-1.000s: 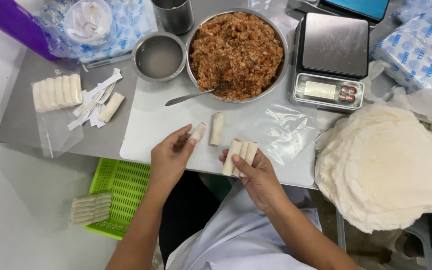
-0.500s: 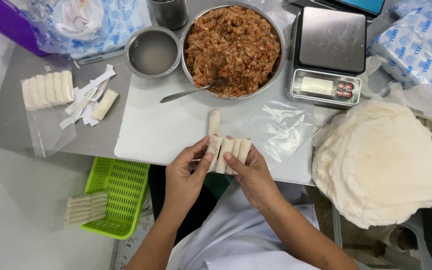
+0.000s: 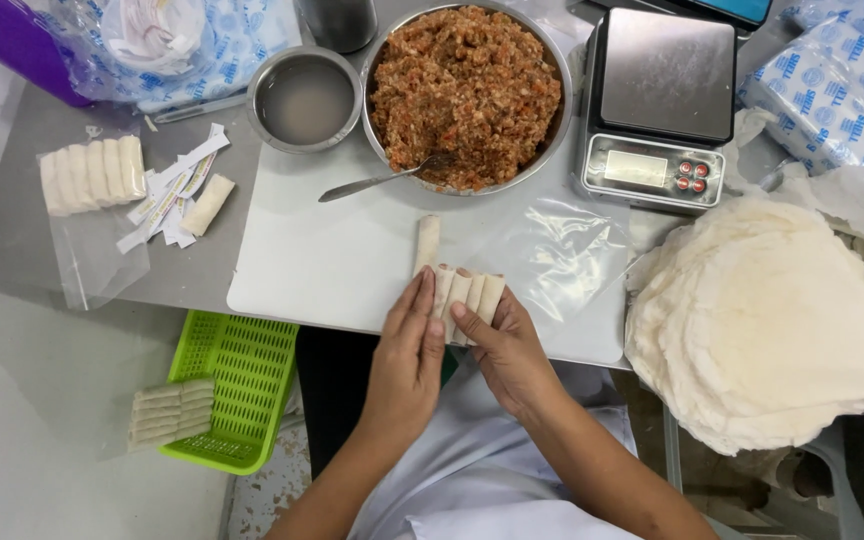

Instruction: Preparing spring rolls by rolling filling in wrappers and then packing them into plastic bags.

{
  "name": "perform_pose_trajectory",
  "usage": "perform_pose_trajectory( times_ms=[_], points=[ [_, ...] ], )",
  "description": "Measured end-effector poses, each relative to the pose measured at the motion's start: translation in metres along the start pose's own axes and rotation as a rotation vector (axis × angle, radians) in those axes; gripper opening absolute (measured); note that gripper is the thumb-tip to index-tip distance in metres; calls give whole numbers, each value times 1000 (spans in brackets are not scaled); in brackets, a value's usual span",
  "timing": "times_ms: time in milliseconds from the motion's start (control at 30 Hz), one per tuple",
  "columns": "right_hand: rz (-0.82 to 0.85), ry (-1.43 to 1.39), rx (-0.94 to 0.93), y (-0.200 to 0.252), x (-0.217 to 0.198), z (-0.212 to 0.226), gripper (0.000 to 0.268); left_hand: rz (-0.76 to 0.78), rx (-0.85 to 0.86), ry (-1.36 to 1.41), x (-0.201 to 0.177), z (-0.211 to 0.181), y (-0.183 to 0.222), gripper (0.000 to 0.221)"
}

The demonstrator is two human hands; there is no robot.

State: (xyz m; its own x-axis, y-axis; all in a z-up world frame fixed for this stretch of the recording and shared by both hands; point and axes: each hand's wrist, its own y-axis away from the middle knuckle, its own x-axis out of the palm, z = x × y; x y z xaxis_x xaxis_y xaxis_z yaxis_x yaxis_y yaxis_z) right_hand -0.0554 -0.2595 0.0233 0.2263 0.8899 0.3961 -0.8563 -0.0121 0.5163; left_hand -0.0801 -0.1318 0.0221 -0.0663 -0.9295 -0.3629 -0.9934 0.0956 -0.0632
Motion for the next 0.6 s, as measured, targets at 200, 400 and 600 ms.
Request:
perform_pose_trajectory(
  times_ms=[200, 400, 600],
  points=[
    [52, -133, 4, -16, -17, -14, 48, 171, 90, 1, -11, 26, -5, 65],
    [28, -103, 36, -8, -17, -5, 49, -311, 278, -446, -114, 88, -65, 28],
    [21, -114, 39, 0, -22, -8, 49, -486, 41, -1188, -182, 144, -103, 24]
  ],
)
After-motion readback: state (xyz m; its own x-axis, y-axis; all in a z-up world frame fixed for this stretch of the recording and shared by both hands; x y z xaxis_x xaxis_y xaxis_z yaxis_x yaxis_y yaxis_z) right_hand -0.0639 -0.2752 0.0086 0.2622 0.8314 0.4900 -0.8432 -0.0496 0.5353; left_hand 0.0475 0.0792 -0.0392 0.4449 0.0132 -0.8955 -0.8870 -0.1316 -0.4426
